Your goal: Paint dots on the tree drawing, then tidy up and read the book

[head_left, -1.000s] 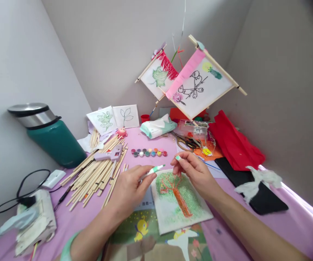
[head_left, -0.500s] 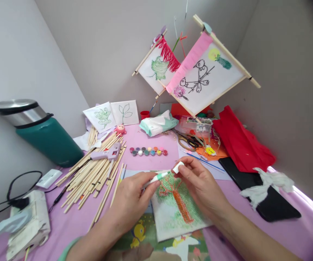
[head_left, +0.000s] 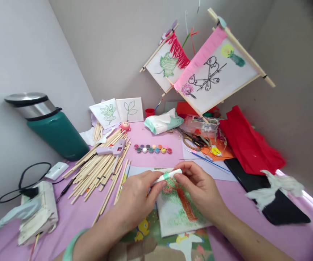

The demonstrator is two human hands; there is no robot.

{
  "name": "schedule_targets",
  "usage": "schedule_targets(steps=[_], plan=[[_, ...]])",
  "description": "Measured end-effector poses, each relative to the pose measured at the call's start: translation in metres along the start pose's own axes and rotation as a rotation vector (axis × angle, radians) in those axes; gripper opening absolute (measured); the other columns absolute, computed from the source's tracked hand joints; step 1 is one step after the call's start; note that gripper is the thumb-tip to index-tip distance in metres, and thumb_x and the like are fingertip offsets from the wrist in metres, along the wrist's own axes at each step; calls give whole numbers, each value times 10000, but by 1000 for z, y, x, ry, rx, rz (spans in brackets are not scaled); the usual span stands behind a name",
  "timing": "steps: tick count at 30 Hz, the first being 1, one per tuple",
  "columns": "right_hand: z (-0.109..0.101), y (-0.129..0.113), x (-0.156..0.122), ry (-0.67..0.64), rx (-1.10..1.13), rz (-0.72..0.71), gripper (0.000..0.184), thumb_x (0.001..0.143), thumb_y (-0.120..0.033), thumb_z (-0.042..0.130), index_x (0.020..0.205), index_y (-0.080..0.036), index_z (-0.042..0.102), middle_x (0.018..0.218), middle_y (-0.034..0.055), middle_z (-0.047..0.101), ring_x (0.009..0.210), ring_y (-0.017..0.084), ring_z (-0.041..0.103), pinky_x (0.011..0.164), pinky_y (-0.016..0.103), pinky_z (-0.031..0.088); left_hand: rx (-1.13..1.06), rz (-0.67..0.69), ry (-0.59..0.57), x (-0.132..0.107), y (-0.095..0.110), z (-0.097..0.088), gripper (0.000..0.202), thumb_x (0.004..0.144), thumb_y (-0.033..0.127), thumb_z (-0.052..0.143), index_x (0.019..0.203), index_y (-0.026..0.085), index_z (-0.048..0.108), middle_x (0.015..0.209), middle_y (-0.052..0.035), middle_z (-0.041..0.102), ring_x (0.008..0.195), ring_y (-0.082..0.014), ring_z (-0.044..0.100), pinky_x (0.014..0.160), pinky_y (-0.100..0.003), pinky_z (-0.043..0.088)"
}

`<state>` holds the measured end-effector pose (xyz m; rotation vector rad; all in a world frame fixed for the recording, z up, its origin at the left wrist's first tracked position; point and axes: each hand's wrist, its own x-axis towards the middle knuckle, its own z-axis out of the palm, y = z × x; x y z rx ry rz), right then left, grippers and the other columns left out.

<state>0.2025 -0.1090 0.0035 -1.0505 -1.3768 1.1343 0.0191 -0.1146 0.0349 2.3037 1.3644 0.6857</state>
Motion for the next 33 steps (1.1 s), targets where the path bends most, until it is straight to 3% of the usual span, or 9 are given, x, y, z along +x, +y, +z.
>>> schedule_targets(steps=[3,5,11,16,19,22,26,30,33], plan=[[-4,0,-1,-64,-212,-76,175,884,-351,526,1000,-236,587,783,-8,592,717,138,544,675,252,418,35,61,-20,-1,0,-1,251,938,287,421,1079,222,619,937,-47,682,813,-174,628,719,-274,464],[-6,-1,-1,-118,-264,-86,173,904,-368,491,919,-227,591,749,-10,590,689,135,539,654,251,410,99,95,-14,-3,0,-2,259,946,293,400,1046,209,624,859,-46,668,744,-163,616,660,-262,449],[-2,-6,-1,-155,-148,54,286,898,-455,473,757,-212,530,574,-45,496,511,102,428,491,228,337,355,206,109,-5,7,0,260,950,269,372,970,179,615,679,-25,610,547,-135,544,500,-250,361],[2,-6,-1,-168,-89,83,314,897,-461,470,729,-198,507,558,-52,474,492,88,398,478,217,316,467,265,172,-7,7,4,218,938,238,390,950,174,599,644,-12,593,497,-150,537,456,-274,334],[2,-3,-1,-189,-71,98,307,903,-444,468,729,-193,505,554,-57,479,493,83,403,485,210,317,508,256,149,-7,6,4,238,936,223,372,974,171,601,657,-20,605,498,-175,554,454,-294,325],[-3,-4,2,-226,-103,108,310,904,-428,467,709,-191,510,543,-57,485,488,87,416,492,213,333,448,196,46,-4,7,0,270,943,258,356,908,188,614,691,-28,619,544,-183,574,492,-297,346],[-12,-22,6,-275,-333,-97,182,878,-328,526,836,-199,647,708,-8,641,654,130,563,629,242,417,260,129,-42,-1,8,-5,276,951,309,370,914,211,625,727,-23,624,648,-165,601,584,-268,396],[-26,-40,14,-392,-494,-268,197,879,-241,515,947,-232,700,895,17,706,813,156,623,751,270,443,253,150,-47,1,-4,-4,282,952,349,382,1016,230,630,757,-21,633,675,-160,611,604,-255,403],[-50,-35,31,-249,-611,-227,203,877,-292,518,923,-232,706,832,8,707,723,151,623,671,262,453,302,84,59,3,-18,-7,332,931,412,422,1131,220,604,788,-29,650,677,-174,615,617,-272,412]])
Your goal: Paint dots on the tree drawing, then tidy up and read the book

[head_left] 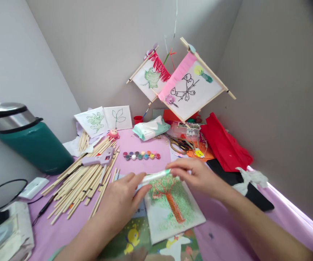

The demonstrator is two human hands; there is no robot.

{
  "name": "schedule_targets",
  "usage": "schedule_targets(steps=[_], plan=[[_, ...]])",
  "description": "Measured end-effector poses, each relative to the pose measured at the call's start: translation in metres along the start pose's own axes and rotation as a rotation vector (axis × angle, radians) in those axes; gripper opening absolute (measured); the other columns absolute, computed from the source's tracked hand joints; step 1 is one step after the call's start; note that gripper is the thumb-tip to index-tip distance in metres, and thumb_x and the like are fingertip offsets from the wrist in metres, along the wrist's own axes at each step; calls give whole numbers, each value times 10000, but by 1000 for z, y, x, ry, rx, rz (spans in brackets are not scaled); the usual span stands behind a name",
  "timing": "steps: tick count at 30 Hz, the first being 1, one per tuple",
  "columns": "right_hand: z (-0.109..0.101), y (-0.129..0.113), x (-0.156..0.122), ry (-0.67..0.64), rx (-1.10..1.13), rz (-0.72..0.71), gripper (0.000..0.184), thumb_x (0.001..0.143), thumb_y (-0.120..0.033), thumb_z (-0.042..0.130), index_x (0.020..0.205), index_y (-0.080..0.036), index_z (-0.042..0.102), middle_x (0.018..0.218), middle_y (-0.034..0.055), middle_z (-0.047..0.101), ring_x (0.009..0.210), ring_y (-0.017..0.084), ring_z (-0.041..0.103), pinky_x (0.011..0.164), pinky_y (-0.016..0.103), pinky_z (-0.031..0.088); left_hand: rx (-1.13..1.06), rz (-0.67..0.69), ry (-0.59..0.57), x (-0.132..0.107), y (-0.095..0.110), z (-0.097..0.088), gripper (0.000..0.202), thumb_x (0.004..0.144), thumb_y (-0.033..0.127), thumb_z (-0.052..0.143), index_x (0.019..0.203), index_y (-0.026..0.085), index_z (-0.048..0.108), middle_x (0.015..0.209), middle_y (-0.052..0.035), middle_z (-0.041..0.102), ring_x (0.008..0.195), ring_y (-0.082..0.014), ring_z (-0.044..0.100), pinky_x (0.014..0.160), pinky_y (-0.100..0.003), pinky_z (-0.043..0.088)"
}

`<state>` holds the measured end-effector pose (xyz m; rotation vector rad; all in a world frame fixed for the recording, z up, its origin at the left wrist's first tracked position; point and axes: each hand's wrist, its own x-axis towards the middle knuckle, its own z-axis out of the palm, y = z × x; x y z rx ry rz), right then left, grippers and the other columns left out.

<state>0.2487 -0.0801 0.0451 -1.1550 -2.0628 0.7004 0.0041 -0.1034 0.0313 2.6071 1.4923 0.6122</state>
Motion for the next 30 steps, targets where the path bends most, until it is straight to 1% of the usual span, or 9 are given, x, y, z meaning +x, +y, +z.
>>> schedule_targets(steps=[2,4,6,8,13,17,20,24,30], plan=[[-10,26,7,193,-192,124,248,886,-343,495,948,-222,702,814,17,703,690,155,612,625,261,449,4,-96,41,1,-8,-2,373,914,433,446,1152,192,601,754,-27,656,648,-175,607,613,-279,416],[-16,52,12,338,-544,268,297,919,-328,430,1043,-220,677,901,34,701,787,164,612,678,267,452,-15,-153,38,2,-12,-4,365,907,430,451,1123,191,624,727,-21,665,640,-174,607,610,-278,419],[-17,72,14,357,-660,324,266,894,-264,461,972,-191,704,960,78,685,912,212,585,733,301,439,-21,-169,11,3,-13,-7,343,905,422,448,1087,211,649,734,-19,680,655,-180,617,604,-277,417],[-16,81,12,352,-722,356,261,879,-248,470,896,-184,722,960,107,669,956,250,553,727,327,427,-8,-186,-22,4,-13,-8,329,902,416,448,1054,225,668,750,-22,694,671,-190,625,596,-281,413],[-14,78,6,352,-812,382,311,907,-291,423,954,-189,712,994,109,643,989,252,533,737,331,416,0,-240,-50,5,-14,-9,312,891,410,457,1000,237,693,804,-29,723,714,-208,643,622,-291,420],[-12,77,6,300,-832,357,295,911,-321,434,945,-218,708,986,66,659,993,215,554,754,297,414,-12,-257,-58,6,-15,-9,305,887,410,454,951,248,704,814,-22,732,750,-215,654,641,-290,424],[-7,80,9,263,-848,355,285,893,-376,471,924,-214,703,960,59,677,959,217,580,712,298,415,-9,-273,-74,7,-15,-8,312,885,412,449,961,249,703,860,-22,739,786,-226,658,665,-300,425],[-4,81,11,245,-871,377,245,875,-326,495,935,-200,697,944,63,694,934,227,605,673,299,407,-8,-297,-100,8,-16,-6,310,885,407,450,969,251,704,876,-15,740,801,-228,657,683,-307,422],[-14,76,3,191,-885,373,237,869,-340,506,947,-218,694,971,58,697,952,221,614,664,287,396,-7,-308,-90,7,-19,-9,292,878,403,466,937,249,706,839,-3,732,765,-216,644,691,-314,414]])
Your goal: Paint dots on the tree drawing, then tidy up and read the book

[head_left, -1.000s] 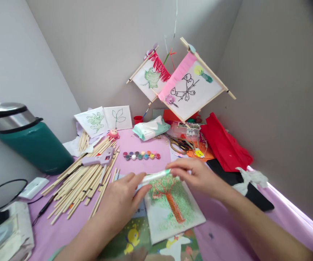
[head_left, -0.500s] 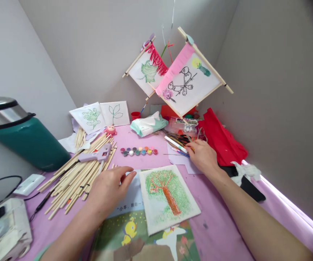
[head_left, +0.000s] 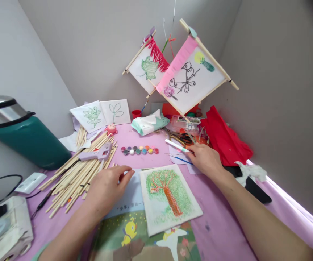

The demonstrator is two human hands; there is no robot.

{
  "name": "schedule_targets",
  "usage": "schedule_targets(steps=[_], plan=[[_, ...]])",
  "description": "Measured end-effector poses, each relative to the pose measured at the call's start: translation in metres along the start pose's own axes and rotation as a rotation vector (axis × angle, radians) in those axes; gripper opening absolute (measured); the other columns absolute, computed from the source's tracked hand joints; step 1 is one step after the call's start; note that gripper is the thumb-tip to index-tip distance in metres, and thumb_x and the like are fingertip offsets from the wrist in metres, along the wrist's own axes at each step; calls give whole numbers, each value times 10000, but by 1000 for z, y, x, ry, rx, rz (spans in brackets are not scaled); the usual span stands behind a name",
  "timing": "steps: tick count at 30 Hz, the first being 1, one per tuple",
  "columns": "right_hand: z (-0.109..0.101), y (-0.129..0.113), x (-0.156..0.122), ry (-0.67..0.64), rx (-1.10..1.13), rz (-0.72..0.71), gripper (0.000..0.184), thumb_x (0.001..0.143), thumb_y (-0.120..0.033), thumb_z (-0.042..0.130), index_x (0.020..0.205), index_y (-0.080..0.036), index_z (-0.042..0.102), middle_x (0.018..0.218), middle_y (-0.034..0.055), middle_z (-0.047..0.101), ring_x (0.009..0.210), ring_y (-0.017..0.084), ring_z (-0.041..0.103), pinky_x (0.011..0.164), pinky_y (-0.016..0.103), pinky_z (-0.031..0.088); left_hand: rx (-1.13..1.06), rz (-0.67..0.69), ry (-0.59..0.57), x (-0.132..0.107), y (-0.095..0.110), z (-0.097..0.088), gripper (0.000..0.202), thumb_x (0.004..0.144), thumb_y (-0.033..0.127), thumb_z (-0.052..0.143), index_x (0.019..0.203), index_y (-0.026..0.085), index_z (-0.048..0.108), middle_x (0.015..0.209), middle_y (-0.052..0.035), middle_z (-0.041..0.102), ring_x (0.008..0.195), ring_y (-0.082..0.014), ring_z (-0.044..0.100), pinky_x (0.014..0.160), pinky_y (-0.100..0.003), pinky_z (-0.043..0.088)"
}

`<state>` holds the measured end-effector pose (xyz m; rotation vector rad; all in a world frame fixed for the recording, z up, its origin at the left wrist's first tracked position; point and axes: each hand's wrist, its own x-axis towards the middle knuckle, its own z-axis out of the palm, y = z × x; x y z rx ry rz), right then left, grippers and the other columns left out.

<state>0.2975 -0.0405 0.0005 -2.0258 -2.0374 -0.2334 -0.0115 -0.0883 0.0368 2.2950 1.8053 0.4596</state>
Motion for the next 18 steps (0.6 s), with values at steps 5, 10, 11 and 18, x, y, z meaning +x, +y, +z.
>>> schedule_targets(steps=[5,10,11,18], plan=[[-6,-3,-8,-63,-2,-90,202,863,-368,524,846,-224,665,910,22,692,846,185,626,610,266,355,-33,1,76,2,-5,-1,283,875,389,482,941,221,700,846,-13,725,747,-194,632,704,-303,411],[2,-10,-8,-123,-83,-108,191,867,-321,504,828,-209,654,867,35,689,756,185,634,558,269,310,-7,10,76,2,-7,3,273,881,382,475,918,235,702,885,-10,725,782,-202,638,708,-306,414],[5,-11,-7,-108,-93,-83,213,881,-302,475,843,-194,656,882,56,687,758,194,635,559,274,310,0,14,70,2,-6,3,272,882,380,474,914,236,703,894,-11,726,792,-205,640,715,-308,416],[6,-13,-6,-79,-42,-14,282,907,-310,402,921,-177,650,1003,92,681,864,223,632,594,285,339,61,15,74,1,-3,4,267,876,338,477,931,226,713,924,-30,733,840,-225,657,741,-308,422]])
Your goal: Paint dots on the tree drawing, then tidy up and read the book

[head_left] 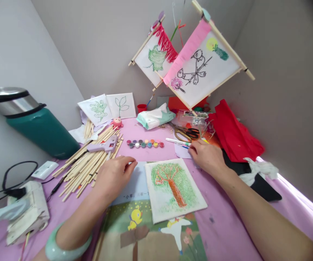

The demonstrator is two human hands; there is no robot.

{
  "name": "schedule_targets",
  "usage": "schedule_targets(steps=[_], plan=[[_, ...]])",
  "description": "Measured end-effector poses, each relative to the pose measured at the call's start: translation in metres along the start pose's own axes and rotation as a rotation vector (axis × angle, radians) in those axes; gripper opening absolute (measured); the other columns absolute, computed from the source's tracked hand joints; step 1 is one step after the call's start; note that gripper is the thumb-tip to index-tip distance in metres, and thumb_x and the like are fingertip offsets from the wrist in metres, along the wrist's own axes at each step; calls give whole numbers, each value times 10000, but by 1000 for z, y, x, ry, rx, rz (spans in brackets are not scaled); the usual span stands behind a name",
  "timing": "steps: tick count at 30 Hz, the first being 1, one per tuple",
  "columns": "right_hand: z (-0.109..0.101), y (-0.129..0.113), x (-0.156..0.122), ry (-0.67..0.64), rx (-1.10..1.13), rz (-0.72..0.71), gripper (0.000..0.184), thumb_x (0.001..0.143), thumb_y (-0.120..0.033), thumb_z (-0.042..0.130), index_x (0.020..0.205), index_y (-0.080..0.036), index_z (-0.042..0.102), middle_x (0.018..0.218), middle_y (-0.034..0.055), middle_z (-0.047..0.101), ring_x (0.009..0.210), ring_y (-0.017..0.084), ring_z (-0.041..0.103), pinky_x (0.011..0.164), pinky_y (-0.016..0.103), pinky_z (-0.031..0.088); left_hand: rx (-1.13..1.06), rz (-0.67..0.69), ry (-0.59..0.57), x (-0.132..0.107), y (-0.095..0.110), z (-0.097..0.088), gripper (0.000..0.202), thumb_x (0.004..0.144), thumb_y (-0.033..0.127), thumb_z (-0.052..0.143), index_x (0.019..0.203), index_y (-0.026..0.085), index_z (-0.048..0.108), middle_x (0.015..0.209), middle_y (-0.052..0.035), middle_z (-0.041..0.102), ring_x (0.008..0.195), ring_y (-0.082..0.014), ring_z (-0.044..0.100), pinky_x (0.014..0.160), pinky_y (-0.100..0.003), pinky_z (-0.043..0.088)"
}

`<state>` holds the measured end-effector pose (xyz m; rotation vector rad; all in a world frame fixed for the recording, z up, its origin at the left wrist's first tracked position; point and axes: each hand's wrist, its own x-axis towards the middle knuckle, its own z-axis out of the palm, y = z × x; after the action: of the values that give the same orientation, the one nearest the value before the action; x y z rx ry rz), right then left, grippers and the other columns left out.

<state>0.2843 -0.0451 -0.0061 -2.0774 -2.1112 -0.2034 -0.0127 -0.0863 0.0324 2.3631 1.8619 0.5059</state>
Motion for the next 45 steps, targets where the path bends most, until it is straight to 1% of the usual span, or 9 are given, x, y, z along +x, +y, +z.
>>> schedule_targets(steps=[5,9,16,21,26,33,37,41,45], plan=[[-10,0,-11,-181,221,-77,276,859,-400,476,778,-225,673,820,19,707,768,182,631,589,259,362,41,-12,-86,2,0,2,274,862,317,472,877,225,730,882,-52,736,793,-229,651,683,-307,405],[-15,-5,-26,-311,422,-45,301,839,-437,480,761,-209,662,801,38,702,740,188,618,602,268,377,-135,-32,-226,1,4,6,304,853,363,474,962,213,715,811,-50,739,723,-202,648,645,-284,413],[-11,-15,-40,-299,615,104,269,779,-420,559,896,-198,657,764,36,684,679,173,596,596,268,393,-355,-89,-276,-2,8,17,390,796,362,532,1132,195,641,855,-38,741,721,-181,655,641,-263,436],[-8,-18,-38,-339,1022,224,306,740,-455,599,852,-172,625,624,-8,578,500,110,467,464,237,320,-546,-162,-216,0,4,23,440,740,339,605,1144,164,621,801,-42,722,652,-161,618,574,-251,426],[-12,-26,-37,-136,1341,260,343,713,-506,636,805,-177,603,553,-57,459,448,79,374,432,226,282,-1006,-347,-132,3,12,13,472,720,327,647,1144,122,610,813,-60,708,420,-59,417,413,-217,290],[-9,-39,-34,-10,1513,225,351,743,-444,654,963,-172,620,608,-37,553,522,96,485,506,230,405,-1134,-411,-43,9,8,13,286,692,316,695,913,137,723,390,75,417,365,-51,269,392,-215,164],[-6,-42,-36,-150,1543,174,426,719,-423,672,1043,-155,606,682,-2,620,578,115,543,509,233,412,-1195,-427,5,14,-2,17,336,709,320,673,969,108,696,407,85,381,375,-48,264,392,-204,159],[2,-44,-39,-348,1424,124,403,714,-444,648,962,-127,630,562,-15,588,503,109,507,454,219,344,-1243,-434,-1,15,-4,18,358,710,316,666,966,66,683,414,81,374,380,-45,270,396,-199,165],[8,-44,-39,-330,1371,74,380,740,-464,614,940,-141,628,530,-28,564,479,105,485,447,220,331,-1268,-428,-3,13,-1,15,332,712,309,673,932,61,694,415,79,363,382,-40,259,396,-199,155]])
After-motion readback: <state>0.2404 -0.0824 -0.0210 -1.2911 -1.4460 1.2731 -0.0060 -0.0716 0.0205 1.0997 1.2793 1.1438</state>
